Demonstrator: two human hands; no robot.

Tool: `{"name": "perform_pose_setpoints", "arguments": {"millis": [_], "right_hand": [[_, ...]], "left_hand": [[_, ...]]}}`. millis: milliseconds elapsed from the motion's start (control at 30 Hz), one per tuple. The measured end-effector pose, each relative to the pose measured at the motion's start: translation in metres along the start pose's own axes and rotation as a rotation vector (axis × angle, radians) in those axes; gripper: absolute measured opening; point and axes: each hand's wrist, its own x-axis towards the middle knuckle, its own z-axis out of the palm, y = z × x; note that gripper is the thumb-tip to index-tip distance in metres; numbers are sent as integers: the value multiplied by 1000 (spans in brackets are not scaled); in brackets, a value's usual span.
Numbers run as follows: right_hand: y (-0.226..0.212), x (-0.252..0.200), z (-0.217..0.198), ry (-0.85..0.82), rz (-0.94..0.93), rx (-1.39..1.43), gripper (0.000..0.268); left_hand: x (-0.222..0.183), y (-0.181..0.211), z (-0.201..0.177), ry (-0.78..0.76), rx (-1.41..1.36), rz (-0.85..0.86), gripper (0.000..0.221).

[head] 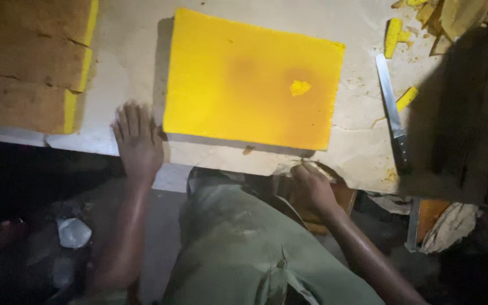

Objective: The person removes a newspaper from a yellow block, flips the block, and uses a knife to cut it into smaller rectangular pieces. The cut pieces are stacked on the table.

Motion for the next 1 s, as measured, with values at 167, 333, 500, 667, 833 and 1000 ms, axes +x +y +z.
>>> {"name": "perform_pose_setpoints", "arguments": {"millis": [167,333,500,667,833,1000], "right_hand": [[41,-31,-35,125,72,123,21],[50,-14,-51,215,189,244,17],[58,3,-52,255,-95,67,10],[91,9,-30,248,-179,-51,4],[139,-2,-12,63,-117,-83,3],[212,24,-74,868,608,293,38]], "left_hand": [[-71,127,57,205,-115,-116,72],[-122,279,90,-120,-312,641,43],[-120,272,78,-174,-398,579,42],[-102,178,20,-13,-406,191,37],[-92,119,-33,55,-255,-79,35],[-50,62,-43,208,-383,-122,37]]}}
